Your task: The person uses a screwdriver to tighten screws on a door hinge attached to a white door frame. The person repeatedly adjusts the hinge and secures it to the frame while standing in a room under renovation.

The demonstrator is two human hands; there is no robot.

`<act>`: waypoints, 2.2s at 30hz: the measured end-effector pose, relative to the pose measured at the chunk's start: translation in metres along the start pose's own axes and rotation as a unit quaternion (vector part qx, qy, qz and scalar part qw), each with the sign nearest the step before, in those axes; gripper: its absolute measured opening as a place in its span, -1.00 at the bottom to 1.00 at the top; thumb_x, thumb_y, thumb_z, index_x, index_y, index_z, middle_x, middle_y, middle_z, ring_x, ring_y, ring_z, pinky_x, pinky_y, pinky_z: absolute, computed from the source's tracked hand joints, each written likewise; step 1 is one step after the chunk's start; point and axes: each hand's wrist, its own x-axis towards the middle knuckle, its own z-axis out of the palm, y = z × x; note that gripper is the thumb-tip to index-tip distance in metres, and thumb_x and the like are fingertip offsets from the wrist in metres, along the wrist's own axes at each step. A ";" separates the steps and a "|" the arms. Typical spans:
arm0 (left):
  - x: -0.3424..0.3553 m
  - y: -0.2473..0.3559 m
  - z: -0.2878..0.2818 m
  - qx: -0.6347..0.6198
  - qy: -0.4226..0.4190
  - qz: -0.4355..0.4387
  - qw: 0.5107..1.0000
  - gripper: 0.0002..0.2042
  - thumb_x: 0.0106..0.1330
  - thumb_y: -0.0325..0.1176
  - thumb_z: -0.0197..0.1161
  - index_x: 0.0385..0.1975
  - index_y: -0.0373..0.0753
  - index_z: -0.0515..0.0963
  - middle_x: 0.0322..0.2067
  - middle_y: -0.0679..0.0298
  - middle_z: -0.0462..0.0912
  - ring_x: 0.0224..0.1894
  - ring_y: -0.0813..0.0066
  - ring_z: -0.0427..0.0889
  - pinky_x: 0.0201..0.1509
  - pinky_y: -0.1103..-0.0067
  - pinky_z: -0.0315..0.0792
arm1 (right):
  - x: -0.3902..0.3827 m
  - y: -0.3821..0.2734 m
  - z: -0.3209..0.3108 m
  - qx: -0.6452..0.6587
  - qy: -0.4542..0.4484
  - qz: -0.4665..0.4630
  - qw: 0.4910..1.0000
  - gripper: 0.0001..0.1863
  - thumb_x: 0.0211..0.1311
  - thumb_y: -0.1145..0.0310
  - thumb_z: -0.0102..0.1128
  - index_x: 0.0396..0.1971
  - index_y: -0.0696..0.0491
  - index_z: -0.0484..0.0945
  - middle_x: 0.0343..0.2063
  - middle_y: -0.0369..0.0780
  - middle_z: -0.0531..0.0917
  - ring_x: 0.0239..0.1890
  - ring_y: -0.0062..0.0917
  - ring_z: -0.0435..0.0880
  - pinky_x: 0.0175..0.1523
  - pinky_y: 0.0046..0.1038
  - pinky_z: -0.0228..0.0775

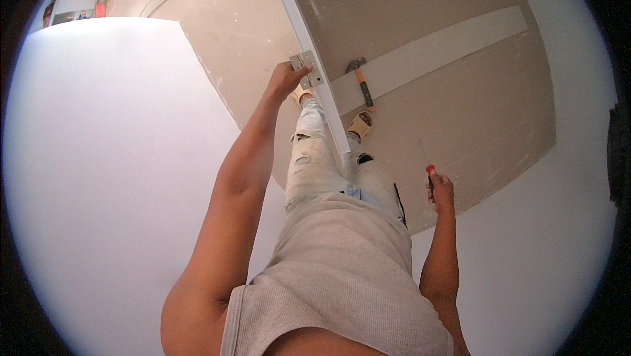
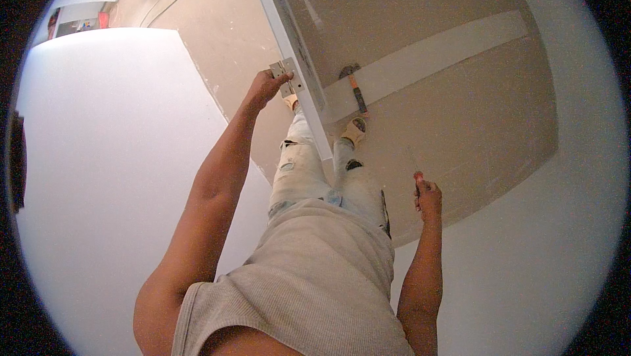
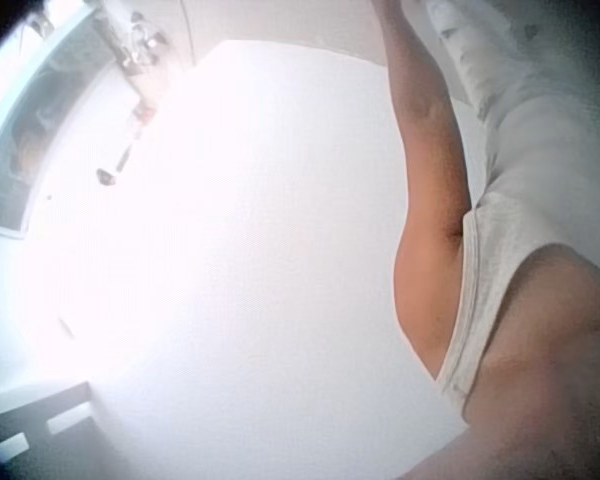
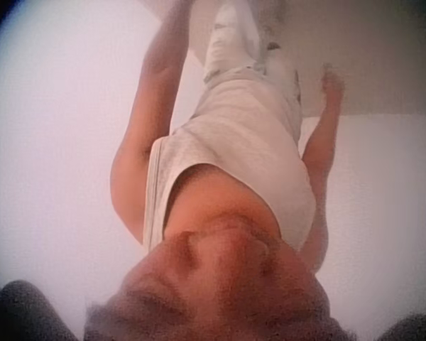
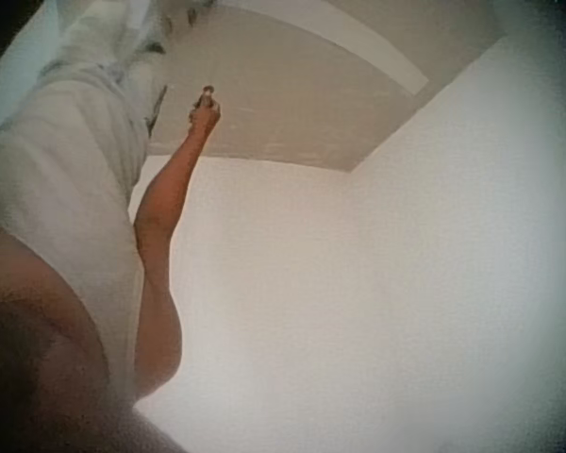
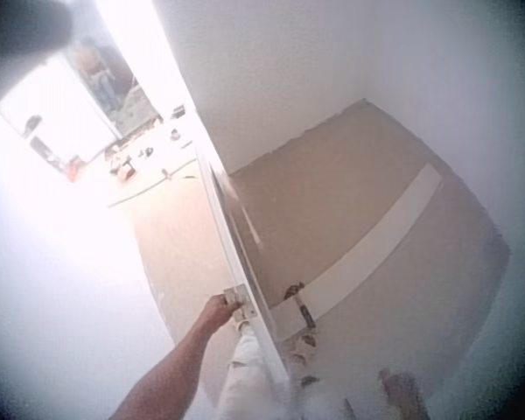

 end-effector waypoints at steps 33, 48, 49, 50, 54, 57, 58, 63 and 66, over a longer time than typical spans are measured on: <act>0.022 -0.007 -0.005 0.092 -0.071 0.030 0.993 -0.56 0.17 -0.01 0.33 -0.23 -0.33 0.61 -0.45 0.25 0.60 -0.47 0.45 0.47 -0.37 0.48 0.37 | -0.015 -0.050 0.008 0.371 -0.082 0.033 0.924 -0.64 0.26 0.03 0.14 -0.21 0.05 0.45 -0.53 -0.25 0.54 -0.57 -0.56 0.48 -0.49 -0.45 0.34; 0.016 0.001 -0.007 0.019 -0.085 0.015 0.996 -0.56 0.15 -0.04 0.35 -0.21 -0.33 0.60 -0.44 0.26 0.59 -0.45 0.43 0.44 -0.37 0.49 0.35 | -0.004 -0.217 0.150 0.324 -0.187 -0.258 0.891 -0.63 0.13 0.42 0.25 -0.10 0.11 0.33 -0.26 -0.20 0.45 -0.15 -0.52 0.56 -0.09 -0.46 0.61; 0.014 0.003 -0.008 0.018 -0.088 0.013 0.996 -0.57 0.15 -0.04 0.34 -0.22 -0.33 0.60 -0.45 0.28 0.58 -0.46 0.44 0.43 -0.38 0.50 0.35 | -0.006 -0.223 0.161 0.310 -0.193 -0.257 0.895 -0.63 0.14 0.42 0.24 -0.10 0.12 0.33 -0.26 -0.19 0.45 -0.15 -0.52 0.56 -0.11 -0.49 0.62; 0.012 0.007 -0.009 0.016 -0.091 0.011 0.996 -0.58 0.16 -0.04 0.34 -0.24 -0.33 0.60 -0.47 0.29 0.57 -0.47 0.45 0.42 -0.38 0.50 0.34 | -0.010 -0.229 0.172 0.295 -0.200 -0.256 0.898 -0.64 0.15 0.41 0.24 -0.10 0.13 0.33 -0.25 -0.19 0.44 -0.16 -0.51 0.57 -0.12 -0.52 0.63; 0.007 0.011 -0.011 0.026 -0.095 -0.005 0.995 -0.63 0.18 -0.06 0.31 -0.30 -0.31 0.60 -0.51 0.33 0.55 -0.50 0.51 0.39 -0.42 0.54 0.31 | -0.012 -0.247 0.199 0.259 -0.164 -0.273 0.912 -0.69 0.22 0.35 0.19 -0.14 0.16 0.36 -0.23 -0.16 0.45 -0.21 -0.51 0.61 -0.16 -0.55 0.65; -0.001 0.031 -0.011 0.065 -0.088 -0.056 0.992 -0.64 0.21 -0.18 0.28 -0.18 -0.38 0.61 -0.27 0.02 0.66 -0.21 0.22 0.61 -0.05 0.39 0.40 | -0.007 -0.249 0.216 0.245 -0.090 -0.311 0.914 -0.69 0.25 0.30 0.16 -0.14 0.17 0.36 -0.24 -0.15 0.47 -0.22 -0.51 0.61 -0.17 -0.52 0.65; -0.001 0.031 -0.011 0.052 -0.099 -0.051 0.992 -0.65 0.21 -0.19 0.28 -0.20 -0.38 0.61 -0.30 0.04 0.66 -0.24 0.24 0.61 -0.07 0.40 0.41 | -0.004 -0.250 0.221 0.242 -0.063 -0.327 0.911 -0.68 0.26 0.28 0.15 -0.14 0.17 0.37 -0.25 -0.15 0.48 -0.22 -0.50 0.61 -0.17 -0.51 0.65; -0.002 0.031 -0.012 0.034 -0.108 -0.048 0.992 -0.69 0.20 -0.21 0.28 -0.28 -0.37 0.64 -0.40 0.12 0.66 -0.37 0.34 0.59 -0.20 0.44 0.43 | -0.006 -0.250 0.239 0.164 -0.099 -0.299 0.935 -0.68 0.22 0.30 0.19 -0.16 0.20 0.39 -0.28 -0.16 0.50 -0.23 -0.47 0.60 -0.23 -0.50 0.62; 0.000 0.024 -0.010 0.031 -0.070 -0.017 0.997 -0.70 0.19 -0.20 0.29 -0.31 -0.36 0.64 -0.44 0.17 0.66 -0.44 0.39 0.57 -0.26 0.45 0.43 | -0.005 -0.256 0.229 0.319 -0.044 -0.274 0.906 -0.71 0.18 0.31 0.22 -0.22 0.16 0.42 -0.34 -0.19 0.53 -0.31 -0.49 0.59 -0.32 -0.47 0.56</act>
